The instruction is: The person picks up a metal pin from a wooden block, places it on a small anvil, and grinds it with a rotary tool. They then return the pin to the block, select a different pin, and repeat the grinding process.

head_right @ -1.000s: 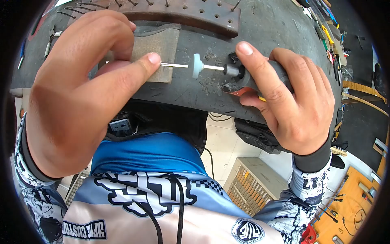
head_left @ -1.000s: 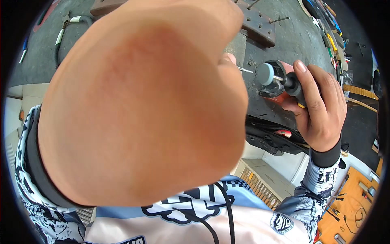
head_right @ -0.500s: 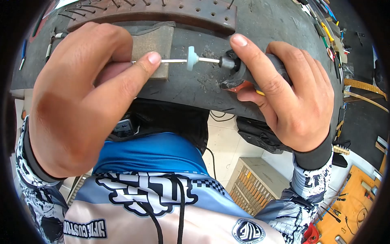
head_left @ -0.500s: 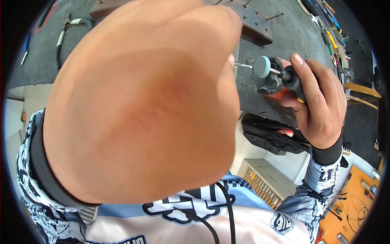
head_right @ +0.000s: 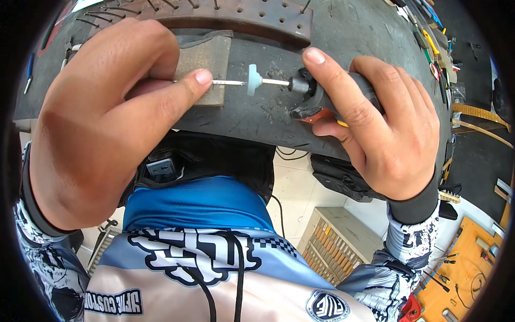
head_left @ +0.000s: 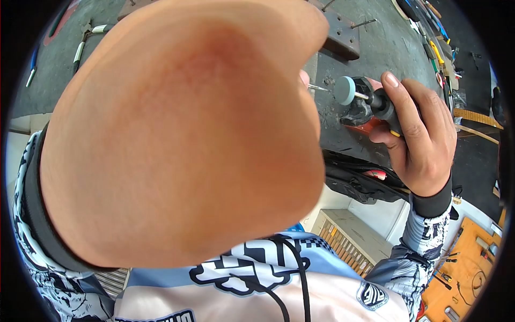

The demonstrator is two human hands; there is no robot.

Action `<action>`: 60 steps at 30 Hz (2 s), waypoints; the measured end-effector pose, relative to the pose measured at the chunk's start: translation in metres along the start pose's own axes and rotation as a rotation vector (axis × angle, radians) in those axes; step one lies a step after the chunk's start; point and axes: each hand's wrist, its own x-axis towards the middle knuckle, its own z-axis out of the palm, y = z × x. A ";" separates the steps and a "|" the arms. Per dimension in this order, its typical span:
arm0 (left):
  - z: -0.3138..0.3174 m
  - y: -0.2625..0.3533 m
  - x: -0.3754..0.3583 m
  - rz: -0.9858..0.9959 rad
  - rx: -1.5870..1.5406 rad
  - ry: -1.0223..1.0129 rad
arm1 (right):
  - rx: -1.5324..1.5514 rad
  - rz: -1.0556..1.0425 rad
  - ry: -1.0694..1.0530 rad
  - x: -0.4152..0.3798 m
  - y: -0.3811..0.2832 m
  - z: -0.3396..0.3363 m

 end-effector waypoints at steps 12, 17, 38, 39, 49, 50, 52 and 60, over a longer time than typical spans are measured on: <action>0.004 -0.002 0.001 0.020 0.014 -0.010 | 0.008 -0.001 0.032 0.001 -0.001 0.002; 0.005 -0.004 0.002 0.030 0.023 -0.013 | 0.010 0.011 0.010 0.001 -0.002 -0.001; 0.006 -0.005 0.004 0.082 0.063 -0.029 | 0.009 0.015 -0.014 0.003 -0.003 -0.001; 0.006 -0.005 0.004 0.085 0.065 -0.031 | 0.007 0.013 -0.012 0.003 -0.003 -0.001; 0.004 -0.003 0.006 0.114 0.089 -0.040 | 0.001 0.008 -0.027 0.003 -0.003 -0.004; 0.004 -0.004 0.006 0.117 0.092 -0.040 | 0.004 0.005 -0.020 0.003 -0.003 -0.003; 0.002 -0.002 0.005 0.122 0.096 -0.043 | 0.007 0.002 -0.013 0.003 -0.003 -0.003; -0.002 0.001 0.002 0.137 0.108 -0.048 | 0.012 0.005 -0.014 0.003 -0.004 -0.002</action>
